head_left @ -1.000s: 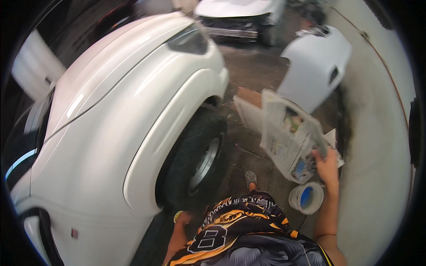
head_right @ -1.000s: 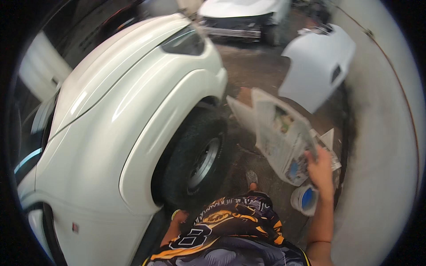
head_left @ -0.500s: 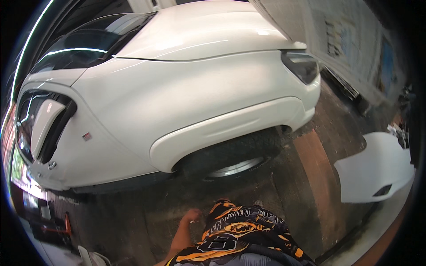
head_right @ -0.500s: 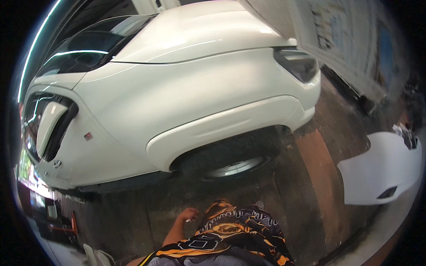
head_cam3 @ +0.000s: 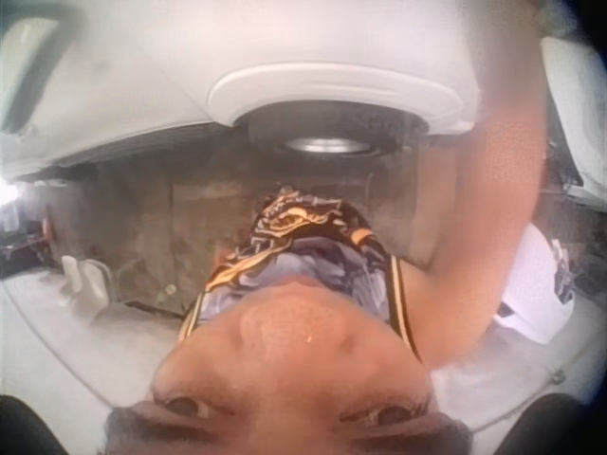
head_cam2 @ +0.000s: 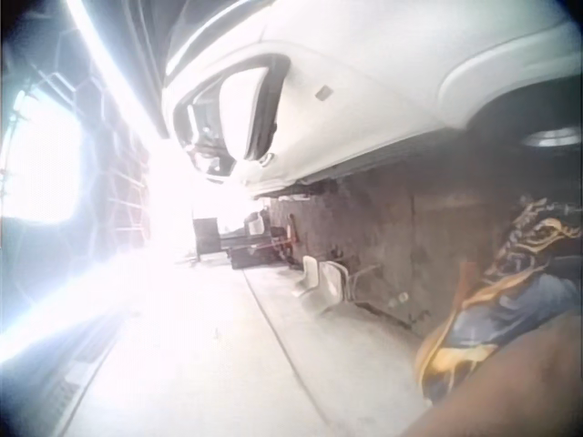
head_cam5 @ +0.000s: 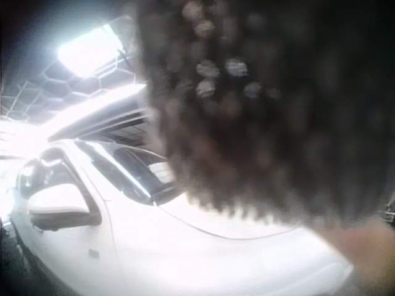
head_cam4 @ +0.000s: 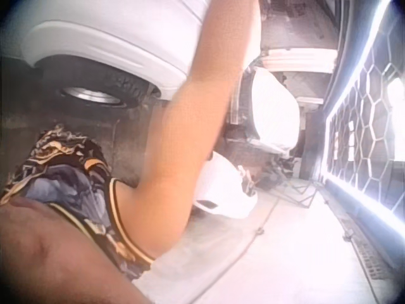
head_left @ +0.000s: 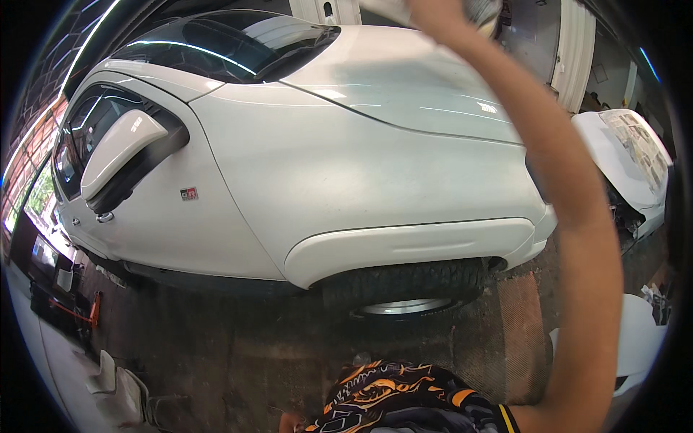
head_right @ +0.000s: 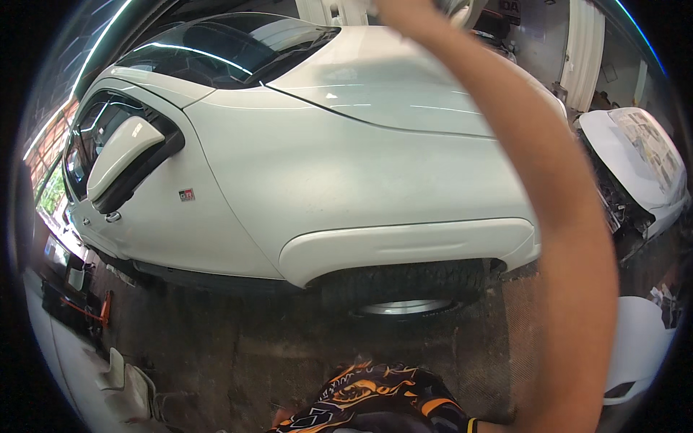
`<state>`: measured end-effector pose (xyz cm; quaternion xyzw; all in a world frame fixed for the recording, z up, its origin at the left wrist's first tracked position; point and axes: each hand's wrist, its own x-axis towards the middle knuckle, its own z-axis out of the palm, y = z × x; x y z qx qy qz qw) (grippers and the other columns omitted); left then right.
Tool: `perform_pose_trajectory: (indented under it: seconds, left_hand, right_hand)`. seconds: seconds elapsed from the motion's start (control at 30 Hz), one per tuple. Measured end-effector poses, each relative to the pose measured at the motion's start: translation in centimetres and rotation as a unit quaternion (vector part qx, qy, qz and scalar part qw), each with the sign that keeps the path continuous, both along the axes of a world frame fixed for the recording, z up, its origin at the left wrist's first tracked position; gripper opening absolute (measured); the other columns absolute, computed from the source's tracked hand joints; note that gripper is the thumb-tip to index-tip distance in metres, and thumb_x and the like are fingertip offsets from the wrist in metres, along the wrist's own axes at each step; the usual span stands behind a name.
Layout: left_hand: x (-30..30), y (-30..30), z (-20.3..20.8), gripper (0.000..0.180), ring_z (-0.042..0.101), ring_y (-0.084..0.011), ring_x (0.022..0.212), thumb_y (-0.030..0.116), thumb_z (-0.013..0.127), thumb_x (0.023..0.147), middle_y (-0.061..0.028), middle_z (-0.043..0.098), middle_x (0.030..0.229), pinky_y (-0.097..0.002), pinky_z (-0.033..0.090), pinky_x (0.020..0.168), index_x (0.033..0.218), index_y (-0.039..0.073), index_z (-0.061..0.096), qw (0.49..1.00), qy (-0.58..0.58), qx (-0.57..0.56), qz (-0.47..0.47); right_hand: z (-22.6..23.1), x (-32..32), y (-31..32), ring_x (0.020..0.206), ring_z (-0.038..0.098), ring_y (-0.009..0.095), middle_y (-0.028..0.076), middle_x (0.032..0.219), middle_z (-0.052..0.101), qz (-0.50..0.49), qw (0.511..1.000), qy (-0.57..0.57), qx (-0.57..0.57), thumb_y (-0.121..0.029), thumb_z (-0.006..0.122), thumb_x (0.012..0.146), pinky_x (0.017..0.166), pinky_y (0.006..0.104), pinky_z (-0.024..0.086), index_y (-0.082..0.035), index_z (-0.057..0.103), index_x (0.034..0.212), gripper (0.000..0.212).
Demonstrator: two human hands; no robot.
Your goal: The person sits on the floor and uses masking tape to secure newspaper strips around a car tire rim. They then stand, retrieve additional newspaper, and tape it to the front fender and side mirror of a white car.
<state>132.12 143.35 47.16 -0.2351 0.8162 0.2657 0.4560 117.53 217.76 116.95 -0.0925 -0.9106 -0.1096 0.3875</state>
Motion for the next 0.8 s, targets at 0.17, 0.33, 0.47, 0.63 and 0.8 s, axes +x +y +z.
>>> perform_pose_trajectory:
  seconds: [0.17,0.33,0.47,0.63,0.8]
  left_hand:
    - [1.0,-1.8,-1.5,0.025,0.072,-0.0257,0.08,0.016,0.058,0.093,-0.0137,0.074,0.097,-0.0393,0.058,0.071,0.108,0.003,0.073,0.998,-0.008,0.021,-0.066]
    - [-2.5,-2.7,-2.4,0.025,0.072,-0.0255,0.083,0.017,0.057,0.093,-0.0133,0.074,0.101,-0.0396,0.058,0.073,0.109,0.006,0.074,0.983,0.035,0.069,-0.168]
    - [-7.3,-1.9,-2.5,0.025,0.072,-0.0257,0.08,0.015,0.055,0.093,-0.0134,0.074,0.099,-0.0404,0.058,0.071,0.107,0.006,0.074,0.97,0.092,0.096,-0.203]
    - [-13.2,-0.8,-2.1,0.025,0.072,-0.0267,0.07,0.01,0.053,0.09,-0.0136,0.074,0.084,-0.0421,0.056,0.061,0.1,-0.001,0.073,0.986,0.11,0.106,-0.066]
    - [-16.6,2.7,5.2,0.03,0.068,-0.0185,0.07,0.026,0.065,0.096,-0.0091,0.071,0.079,-0.0341,0.055,0.065,0.105,-0.001,0.074,0.952,0.264,0.093,-0.127]
  right_hand:
    - [-7.8,-7.2,0.3,0.107,0.068,0.037,0.019,0.113,0.072,-0.065,0.99,-0.095,-0.078,-0.013,0.068,0.08,0.093,0.0468,0.054,-0.016,0.072,0.12,0.041]
    - [-7.5,-5.3,0.9,0.114,0.067,0.032,0.019,0.115,0.073,0.083,0.967,-0.19,-0.149,-0.025,0.08,0.08,0.099,0.0415,0.052,-0.003,0.069,0.127,0.054]
    - [-5.6,-3.6,0.3,0.111,0.068,0.028,0.016,0.125,0.071,0.087,0.951,-0.225,-0.193,-0.024,0.084,0.079,0.101,0.0372,0.051,-0.004,0.072,0.125,0.052]
    - [-6.6,-2.6,-1.1,0.1,0.07,0.024,0.013,0.107,0.076,0.07,0.969,-0.116,-0.207,-0.017,0.078,0.085,0.096,0.0353,0.051,-0.006,0.078,0.112,0.029]
    - [-7.0,1.5,-7.5,0.077,0.066,0.014,0.008,0.082,0.071,0.178,0.944,0.195,-0.198,-0.016,0.067,0.097,0.075,0.0264,0.051,0.003,0.072,0.103,0.021]
